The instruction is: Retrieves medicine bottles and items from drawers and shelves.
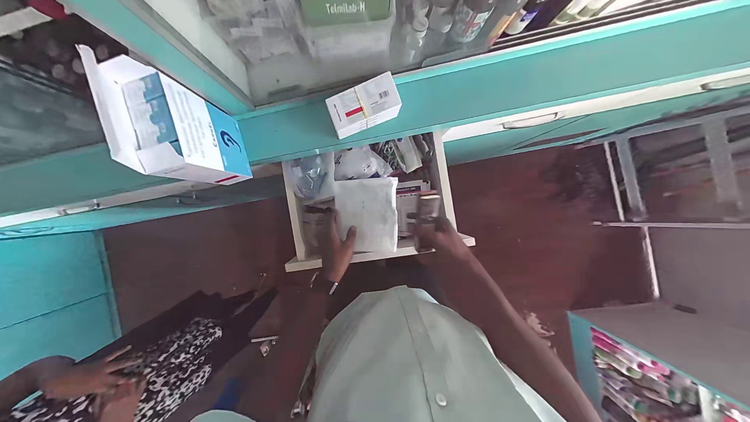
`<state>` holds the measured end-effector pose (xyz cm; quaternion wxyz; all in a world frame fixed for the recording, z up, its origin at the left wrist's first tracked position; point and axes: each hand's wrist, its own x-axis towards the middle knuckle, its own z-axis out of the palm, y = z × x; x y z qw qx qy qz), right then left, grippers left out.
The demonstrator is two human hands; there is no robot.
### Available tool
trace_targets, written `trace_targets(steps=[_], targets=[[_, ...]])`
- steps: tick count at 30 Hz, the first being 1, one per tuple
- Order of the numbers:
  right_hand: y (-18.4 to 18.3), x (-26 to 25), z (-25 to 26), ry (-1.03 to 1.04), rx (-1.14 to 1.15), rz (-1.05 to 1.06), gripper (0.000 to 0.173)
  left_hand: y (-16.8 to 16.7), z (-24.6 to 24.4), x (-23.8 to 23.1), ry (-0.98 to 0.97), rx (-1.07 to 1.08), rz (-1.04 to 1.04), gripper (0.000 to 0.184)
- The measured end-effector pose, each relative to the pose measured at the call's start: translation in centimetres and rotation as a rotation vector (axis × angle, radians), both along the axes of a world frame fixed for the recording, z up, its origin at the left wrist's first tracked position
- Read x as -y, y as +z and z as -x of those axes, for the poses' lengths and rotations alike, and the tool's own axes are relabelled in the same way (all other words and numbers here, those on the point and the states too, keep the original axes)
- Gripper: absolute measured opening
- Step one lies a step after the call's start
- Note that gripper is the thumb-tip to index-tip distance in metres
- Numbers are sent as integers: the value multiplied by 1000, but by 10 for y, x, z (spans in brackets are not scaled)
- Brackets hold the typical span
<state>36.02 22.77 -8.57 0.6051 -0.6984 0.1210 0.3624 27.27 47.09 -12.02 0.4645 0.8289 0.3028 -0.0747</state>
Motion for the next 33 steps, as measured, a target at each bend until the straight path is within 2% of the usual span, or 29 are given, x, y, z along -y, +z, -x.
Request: trace_targets(steps=[2,4,7,11,13,16,18,20,21,22,24,25,27,30,31,33], targets=[[-23,-24,-13,211,80,230,57,3,1,24,-66,49,133,67],[-26,-32,-20,288,139,428,62,13,4,50,-141,89,264,63],[-15,-12,-25,148,104,354,61,16,7,77,-305,138,418,58],[-16,10,-26,153,226,432,57,17,-9,80,-652,42,306,50],[-4,-2,-26,158,305,525,62,16,-23,72,-812,86,271,48],[14,-25,-24,269,328,752,70,-1,-34,61,-933,227,266,39],[14,-26,-26,241,346,867,60,-9,-41,51,-917,184,215,37],[18,-8,-35,102,372,836,63,-16,-45,39,-773,174,-80,27],[21,5,-38,31,399,773,65,-22,-45,32,-714,123,-278,34],[24,18,-39,-29,429,695,68,-27,-46,23,-689,11,-425,52],[34,36,-40,-122,455,565,67,-44,-40,5,-655,-113,-572,74],[42,39,-39,-161,448,531,65,-46,-34,-3,-652,-124,-596,74],[58,37,-36,-219,443,487,64,-29,-18,-16,-646,-157,-594,64],[67,33,-30,-249,456,447,66,1,11,-30,-628,-110,-593,36],[67,31,-30,-234,468,454,66,1,26,-33,-588,-12,-612,27],[63,25,-30,-196,477,466,66,-7,51,-39,-559,168,-641,21]])
